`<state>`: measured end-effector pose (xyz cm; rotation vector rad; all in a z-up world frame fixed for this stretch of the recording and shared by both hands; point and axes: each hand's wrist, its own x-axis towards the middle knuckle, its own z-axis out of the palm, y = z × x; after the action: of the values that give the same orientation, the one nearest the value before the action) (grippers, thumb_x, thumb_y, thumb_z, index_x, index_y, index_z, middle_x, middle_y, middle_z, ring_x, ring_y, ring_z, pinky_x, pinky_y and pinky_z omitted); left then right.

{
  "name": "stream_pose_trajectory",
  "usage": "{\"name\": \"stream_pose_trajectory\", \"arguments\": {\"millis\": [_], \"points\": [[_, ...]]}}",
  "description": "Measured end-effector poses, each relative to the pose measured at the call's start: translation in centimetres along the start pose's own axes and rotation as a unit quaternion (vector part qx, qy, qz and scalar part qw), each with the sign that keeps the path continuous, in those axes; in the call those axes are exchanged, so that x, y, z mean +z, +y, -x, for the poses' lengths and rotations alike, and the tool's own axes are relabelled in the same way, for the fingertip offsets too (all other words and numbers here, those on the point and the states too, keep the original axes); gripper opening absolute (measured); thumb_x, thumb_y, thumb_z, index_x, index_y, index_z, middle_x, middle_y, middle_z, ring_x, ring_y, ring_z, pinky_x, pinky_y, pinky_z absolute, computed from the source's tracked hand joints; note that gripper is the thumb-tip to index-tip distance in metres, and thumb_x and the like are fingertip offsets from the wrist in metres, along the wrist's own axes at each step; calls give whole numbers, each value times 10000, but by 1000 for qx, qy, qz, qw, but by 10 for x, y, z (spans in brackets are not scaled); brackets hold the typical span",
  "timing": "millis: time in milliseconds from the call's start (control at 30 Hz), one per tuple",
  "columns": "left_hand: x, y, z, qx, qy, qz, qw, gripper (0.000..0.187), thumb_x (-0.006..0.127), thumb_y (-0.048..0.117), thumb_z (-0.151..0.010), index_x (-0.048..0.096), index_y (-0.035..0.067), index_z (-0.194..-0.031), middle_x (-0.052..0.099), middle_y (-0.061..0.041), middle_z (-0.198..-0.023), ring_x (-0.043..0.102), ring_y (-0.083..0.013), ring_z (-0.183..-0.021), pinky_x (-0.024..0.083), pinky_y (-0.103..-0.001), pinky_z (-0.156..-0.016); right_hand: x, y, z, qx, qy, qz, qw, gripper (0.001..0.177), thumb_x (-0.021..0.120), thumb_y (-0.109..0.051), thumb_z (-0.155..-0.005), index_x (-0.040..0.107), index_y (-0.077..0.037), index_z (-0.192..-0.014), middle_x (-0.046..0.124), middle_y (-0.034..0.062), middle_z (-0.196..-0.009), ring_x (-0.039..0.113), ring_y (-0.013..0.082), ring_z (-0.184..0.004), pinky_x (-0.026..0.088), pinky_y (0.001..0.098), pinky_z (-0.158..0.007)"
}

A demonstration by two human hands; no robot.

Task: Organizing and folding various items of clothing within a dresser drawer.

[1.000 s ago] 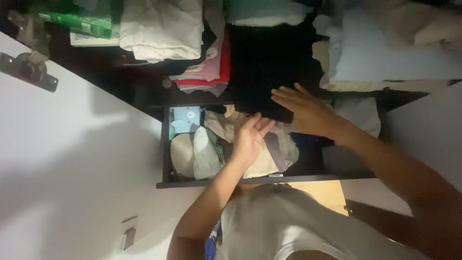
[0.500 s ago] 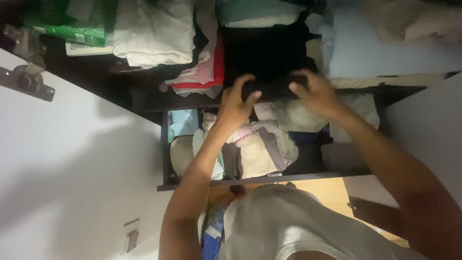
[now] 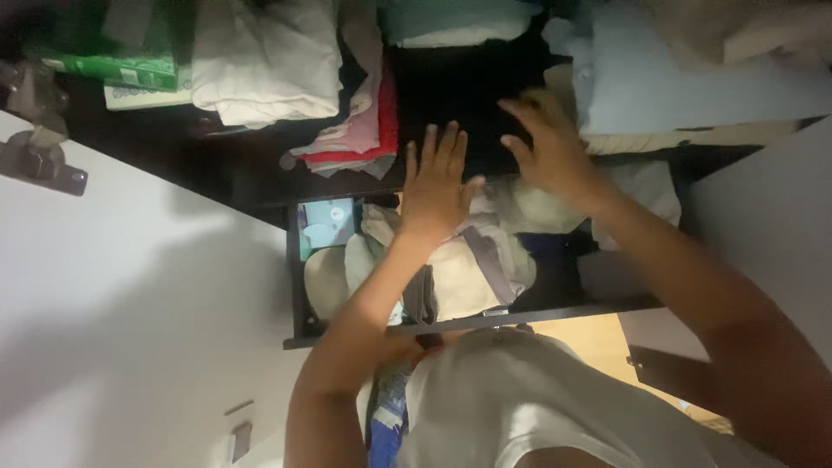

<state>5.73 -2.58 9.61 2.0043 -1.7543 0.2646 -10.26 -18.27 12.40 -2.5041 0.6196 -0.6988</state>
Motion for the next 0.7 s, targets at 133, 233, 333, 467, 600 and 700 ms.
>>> {"name": "stream_pose_trajectory", "arguments": {"millis": [133, 233, 333, 467, 600, 700], "points": [[-6, -17, -6, 6, -88, 38, 995, 832, 742, 222, -829, 341, -22, -1516, 294, -196, -1611, 247, -440, -1510, 223, -592, -1220, -12, -13, 5, -214, -13, 113, 970, 654, 821, -242, -859, 545, -71, -1427, 472, 201, -1526, 469, 403, -1386, 354, 495, -1175], [-5, -31, -4, 59, -70, 79, 993, 812, 744, 105, -819, 391, 6, -1543, 312, -191, -1640, 270, -441, -1503, 228, -570, -1224, -6, 4, 8, -153, -109, 86, 978, 799, 847, -248, -784, 519, 20, -1461, 432, 232, -1552, 397, 423, -1418, 302, 515, -1143], [-6, -39, 4, 61, -71, 119, 988, 771, 768, 72, -779, 466, 43, -1488, 418, -178, -1596, 363, -401, -1458, 285, -508, -1221, -6, 14, 13, -138, -119, 30, 983, 732, 843, -191, -773, 561, -16, -1425, 499, 184, -1535, 442, 377, -1428, 356, 491, -1167], [-12, -39, 16, 14, -32, 200, 979, 686, 682, -43, -743, 574, 100, -1405, 631, -172, -1424, 565, -371, -1348, 455, -424, -1162, -22, 8, 15, -19, -160, 18, 987, 618, 835, -145, -782, 627, -83, -1361, 642, 138, -1377, 597, 301, -1281, 480, 417, -1093], [-32, -16, 4, -137, 32, 344, 928, 531, 733, 120, -914, 499, 87, -1390, 684, -289, -1220, 679, -484, -1121, 554, -495, -911, -19, 11, 7, 128, -82, -102, 983, 490, 791, -195, -887, 622, -52, -1324, 680, 139, -1344, 629, 259, -1254, 480, 404, -1053], [-17, -14, -14, -242, 83, 334, 907, 603, 679, 172, -993, 327, 63, -1470, 658, -371, -1111, 627, -565, -1082, 509, -556, -919, -1, 22, -19, 151, 10, -151, 977, 602, 752, -313, -965, 511, -10, -1427, 661, 167, -1320, 628, 263, -1218, 489, 405, -1041]]}}
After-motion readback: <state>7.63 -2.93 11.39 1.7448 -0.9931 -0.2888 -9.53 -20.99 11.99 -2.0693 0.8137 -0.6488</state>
